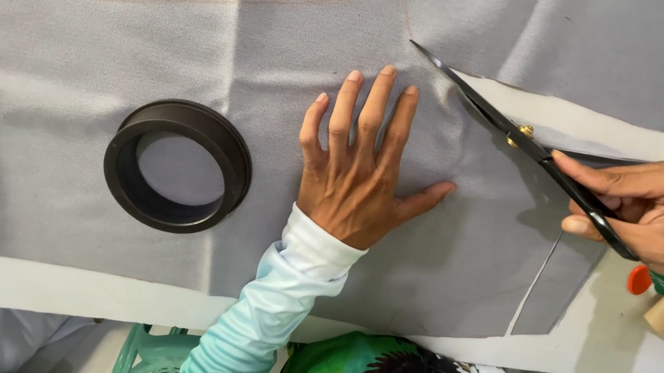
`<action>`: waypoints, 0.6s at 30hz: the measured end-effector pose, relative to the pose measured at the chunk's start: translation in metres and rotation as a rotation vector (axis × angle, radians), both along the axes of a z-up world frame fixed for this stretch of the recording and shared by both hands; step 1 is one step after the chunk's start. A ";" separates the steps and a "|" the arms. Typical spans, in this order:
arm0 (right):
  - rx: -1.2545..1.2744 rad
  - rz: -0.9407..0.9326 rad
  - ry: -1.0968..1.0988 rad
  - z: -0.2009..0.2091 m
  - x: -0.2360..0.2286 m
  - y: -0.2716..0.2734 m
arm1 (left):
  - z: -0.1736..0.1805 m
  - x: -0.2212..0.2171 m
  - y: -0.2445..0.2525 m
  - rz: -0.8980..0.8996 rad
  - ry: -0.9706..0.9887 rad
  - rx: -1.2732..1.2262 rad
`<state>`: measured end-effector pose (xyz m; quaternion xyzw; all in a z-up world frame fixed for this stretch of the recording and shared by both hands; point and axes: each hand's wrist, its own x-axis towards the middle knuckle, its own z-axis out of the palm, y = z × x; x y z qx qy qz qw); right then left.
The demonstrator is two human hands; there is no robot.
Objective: The person cuts a large piece of grey fabric using shears, following pre-drawn lines. They then use a wooden ruler and a red marking tool to draw straight lines on the fabric. Finally, they fold the cut fabric piece and place it on the table.
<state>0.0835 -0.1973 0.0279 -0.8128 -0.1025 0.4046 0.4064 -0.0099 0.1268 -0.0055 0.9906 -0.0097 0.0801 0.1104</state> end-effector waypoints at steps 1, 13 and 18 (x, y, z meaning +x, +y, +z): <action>-0.004 -0.006 0.000 0.004 -0.002 0.006 | 0.000 0.000 0.000 -0.006 0.000 -0.004; 0.109 -0.194 0.027 0.006 -0.041 0.026 | 0.001 0.000 0.002 -0.010 0.004 -0.043; 0.108 -0.289 -0.032 0.004 -0.068 0.043 | 0.002 0.000 0.004 -0.025 0.019 -0.057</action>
